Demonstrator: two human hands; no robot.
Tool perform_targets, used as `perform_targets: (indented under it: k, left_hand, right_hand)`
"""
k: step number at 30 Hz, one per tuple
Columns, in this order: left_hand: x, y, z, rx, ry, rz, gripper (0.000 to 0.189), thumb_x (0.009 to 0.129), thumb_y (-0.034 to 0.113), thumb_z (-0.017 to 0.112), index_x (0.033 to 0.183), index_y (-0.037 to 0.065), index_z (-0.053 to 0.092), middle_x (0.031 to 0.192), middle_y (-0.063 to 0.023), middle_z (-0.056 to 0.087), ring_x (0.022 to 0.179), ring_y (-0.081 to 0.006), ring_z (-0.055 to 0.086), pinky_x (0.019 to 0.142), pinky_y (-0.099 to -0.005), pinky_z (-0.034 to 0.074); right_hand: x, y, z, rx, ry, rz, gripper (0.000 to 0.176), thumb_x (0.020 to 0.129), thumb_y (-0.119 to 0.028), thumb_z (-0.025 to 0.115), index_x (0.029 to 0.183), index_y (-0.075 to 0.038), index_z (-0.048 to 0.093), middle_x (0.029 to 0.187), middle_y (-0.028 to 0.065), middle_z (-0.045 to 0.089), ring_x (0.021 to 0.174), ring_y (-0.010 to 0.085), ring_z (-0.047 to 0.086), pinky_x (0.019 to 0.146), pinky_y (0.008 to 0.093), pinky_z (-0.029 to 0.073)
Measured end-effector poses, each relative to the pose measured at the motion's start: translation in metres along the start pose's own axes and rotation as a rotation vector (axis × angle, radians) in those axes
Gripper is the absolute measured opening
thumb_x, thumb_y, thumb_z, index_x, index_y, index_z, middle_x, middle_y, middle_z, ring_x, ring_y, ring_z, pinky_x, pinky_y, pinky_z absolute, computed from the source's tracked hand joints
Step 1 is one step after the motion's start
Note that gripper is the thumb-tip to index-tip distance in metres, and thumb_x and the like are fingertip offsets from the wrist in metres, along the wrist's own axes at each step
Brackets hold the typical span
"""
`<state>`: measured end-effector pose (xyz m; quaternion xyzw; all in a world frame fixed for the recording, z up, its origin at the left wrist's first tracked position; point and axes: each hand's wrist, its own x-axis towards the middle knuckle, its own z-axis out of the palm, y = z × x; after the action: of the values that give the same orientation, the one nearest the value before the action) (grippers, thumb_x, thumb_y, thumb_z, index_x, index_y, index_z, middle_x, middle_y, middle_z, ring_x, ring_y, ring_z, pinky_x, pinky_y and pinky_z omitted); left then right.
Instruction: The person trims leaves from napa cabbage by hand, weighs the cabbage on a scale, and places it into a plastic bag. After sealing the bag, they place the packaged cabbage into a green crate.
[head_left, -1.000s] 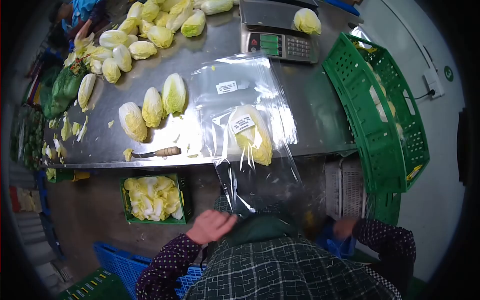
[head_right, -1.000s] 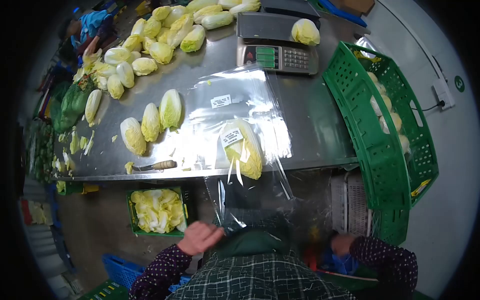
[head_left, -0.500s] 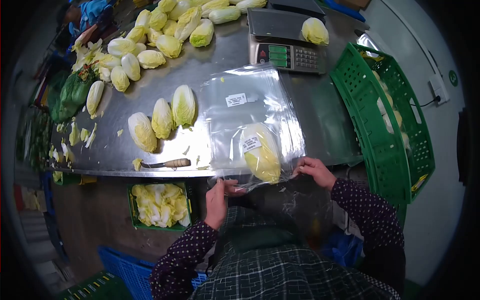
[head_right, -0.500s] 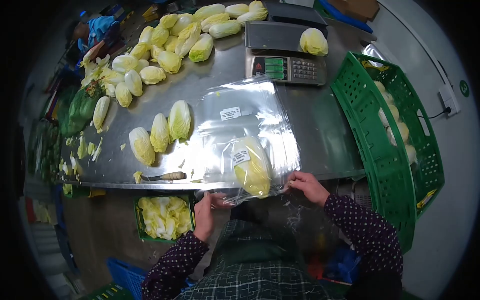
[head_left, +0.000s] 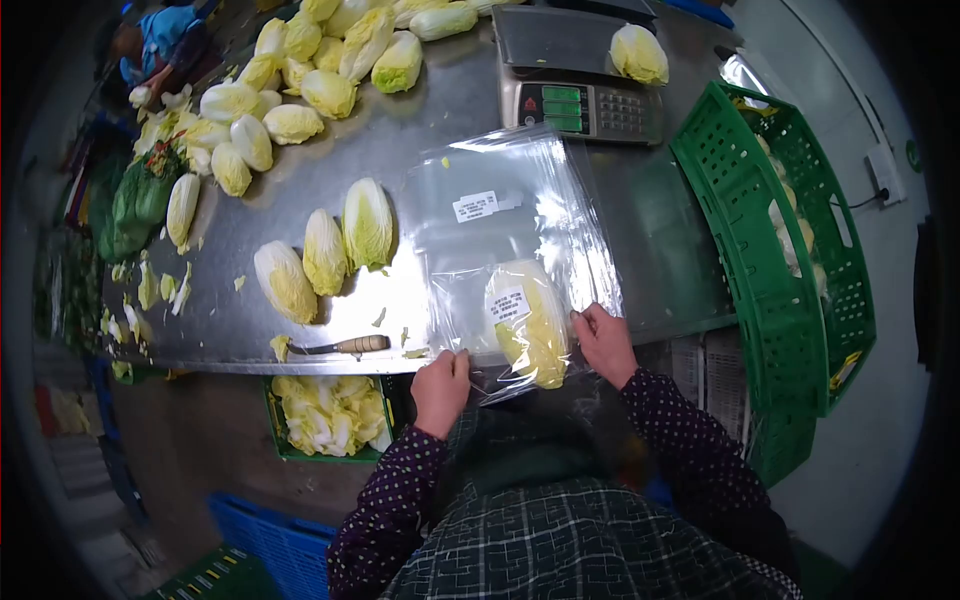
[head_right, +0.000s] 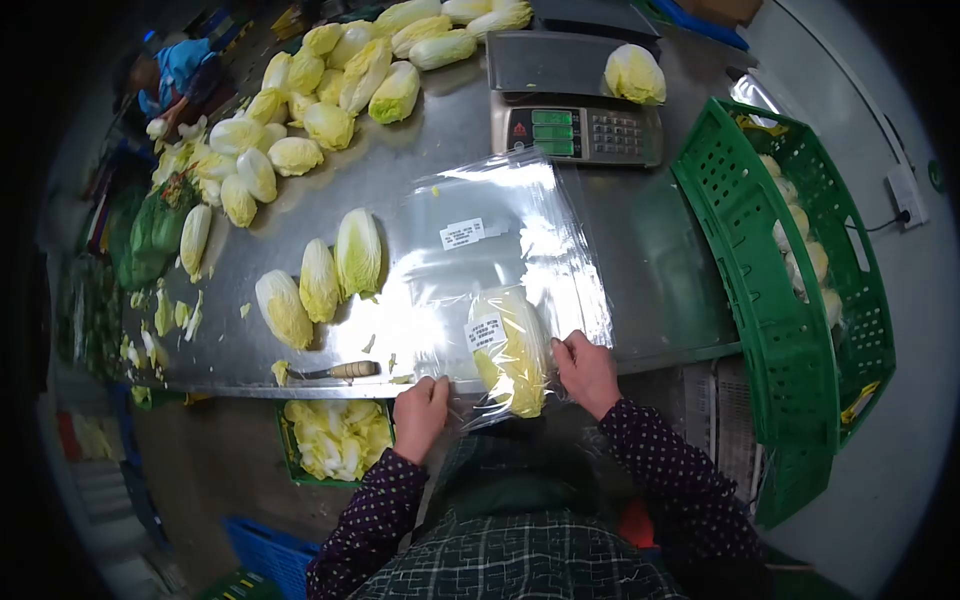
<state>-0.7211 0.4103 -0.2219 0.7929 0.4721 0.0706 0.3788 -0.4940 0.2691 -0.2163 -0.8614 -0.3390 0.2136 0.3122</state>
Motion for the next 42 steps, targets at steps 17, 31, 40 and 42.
perform_targets:
  k: [17, 31, 40, 42]
  left_hand:
    - [0.148, 0.061, -0.028, -0.81, -0.794, -0.046, 0.063, 0.078, 0.031, 0.067, 0.131, 0.001, 0.05, 0.124, -0.0172, 0.057, 0.113, -0.032, 0.055, 0.098, -0.0424, 0.042]
    - [0.132, 0.207, 0.047, -0.931, -1.15, 0.185, 0.061, 0.095, 0.044, 0.045, 0.129, -0.006, 0.048, 0.111, -0.0217, 0.062, 0.099, -0.0295, 0.061, 0.092, -0.043, 0.047]
    - [0.14, 0.237, 0.098, -0.958, -1.091, 0.012, 0.057, 0.096, 0.04, 0.048, 0.126, -0.009, 0.049, 0.107, -0.022, 0.063, 0.094, -0.0289, 0.063, 0.087, -0.0403, 0.049]
    - [0.148, 0.237, 0.102, -0.938, -1.062, 0.005, 0.057, 0.096, 0.04, 0.048, 0.126, -0.009, 0.049, 0.107, -0.022, 0.063, 0.095, -0.0287, 0.063, 0.086, -0.04, 0.049]
  right_hand:
    - [0.035, -0.052, -0.054, 0.918, -0.567, -0.023, 0.07, 0.086, -0.046, 0.065, 0.127, 0.006, 0.044, 0.125, 0.0127, 0.052, 0.115, 0.0187, 0.049, 0.093, 0.0303, 0.043]
    - [-0.066, 0.108, -0.453, -0.573, 1.13, 0.804, 0.089, 0.055, -0.041, 0.083, 0.121, 0.002, 0.041, 0.105, 0.0235, 0.061, 0.091, 0.0366, 0.064, 0.077, 0.0411, 0.053]
    - [-0.06, 0.272, -0.451, 0.193, 1.073, 1.045, 0.081, 0.062, -0.038, 0.08, 0.115, 0.015, 0.048, 0.099, 0.0201, 0.065, 0.085, 0.0273, 0.066, 0.079, 0.0366, 0.053]
    - [-0.062, 0.283, -0.448, 0.636, 0.939, 0.907, 0.065, 0.07, -0.034, 0.074, 0.114, 0.009, 0.053, 0.094, 0.0158, 0.067, 0.083, 0.0251, 0.066, 0.079, 0.0363, 0.053]
